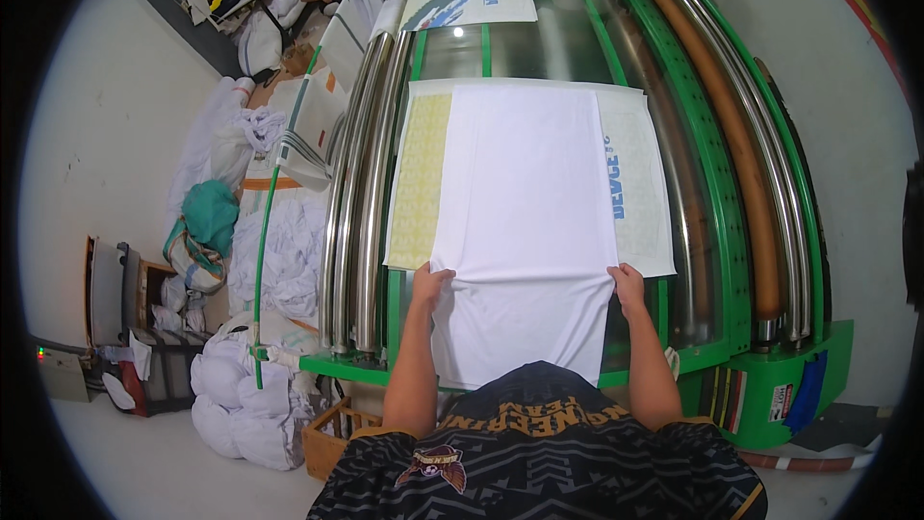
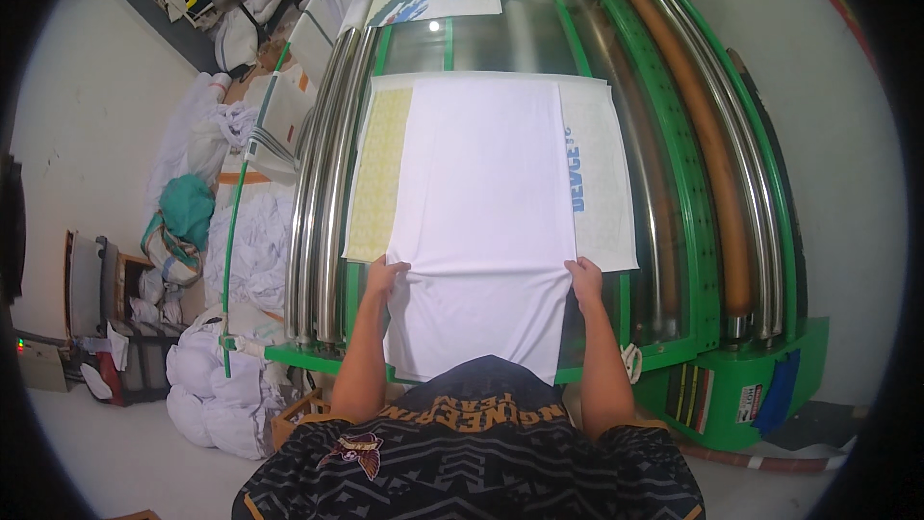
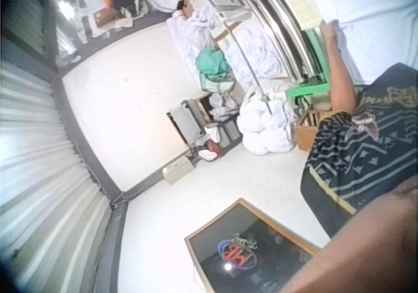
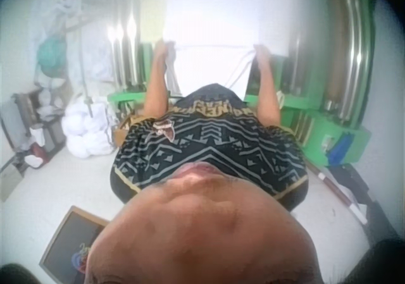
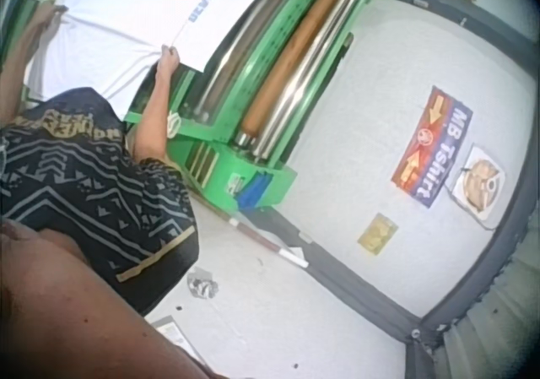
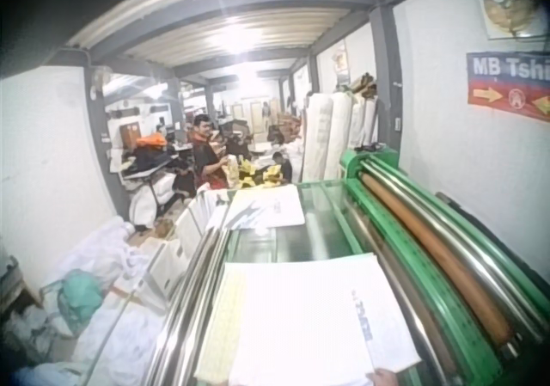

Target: The person aligns a white t-shirt on a heat press platen, trims excess paper with shears, and feeds the shirt through the press. They then remove the printed shirt, inspect it, and repeat the process with another shirt.

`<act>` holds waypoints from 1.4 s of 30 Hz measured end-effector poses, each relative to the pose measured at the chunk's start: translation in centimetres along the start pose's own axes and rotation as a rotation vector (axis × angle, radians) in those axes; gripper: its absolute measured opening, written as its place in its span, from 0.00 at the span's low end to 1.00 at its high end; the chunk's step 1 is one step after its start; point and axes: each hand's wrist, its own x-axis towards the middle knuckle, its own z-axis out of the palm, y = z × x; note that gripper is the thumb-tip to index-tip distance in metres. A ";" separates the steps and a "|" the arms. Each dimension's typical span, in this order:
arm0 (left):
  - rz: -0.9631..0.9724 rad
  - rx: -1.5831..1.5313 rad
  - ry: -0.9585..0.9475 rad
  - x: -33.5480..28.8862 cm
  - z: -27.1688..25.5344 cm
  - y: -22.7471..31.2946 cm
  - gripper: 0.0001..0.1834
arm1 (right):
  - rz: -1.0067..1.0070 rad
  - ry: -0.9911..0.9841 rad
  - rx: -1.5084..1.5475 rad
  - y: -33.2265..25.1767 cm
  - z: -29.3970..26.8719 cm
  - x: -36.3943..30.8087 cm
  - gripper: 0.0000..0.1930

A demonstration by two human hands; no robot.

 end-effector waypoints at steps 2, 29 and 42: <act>0.004 -0.008 0.018 -0.1 -0.8 -0.3 0.24 | 0.005 -0.013 -0.017 -0.6 0.7 -0.5 0.10; -0.008 0.406 -0.121 -2.7 -3.5 -0.6 0.27 | -0.014 0.032 -0.376 0.4 -0.7 -3.8 0.21; -0.019 0.408 -0.276 -7.5 -5.9 -0.3 0.35 | 0.158 -0.129 -0.334 0.0 -2.4 -9.4 0.17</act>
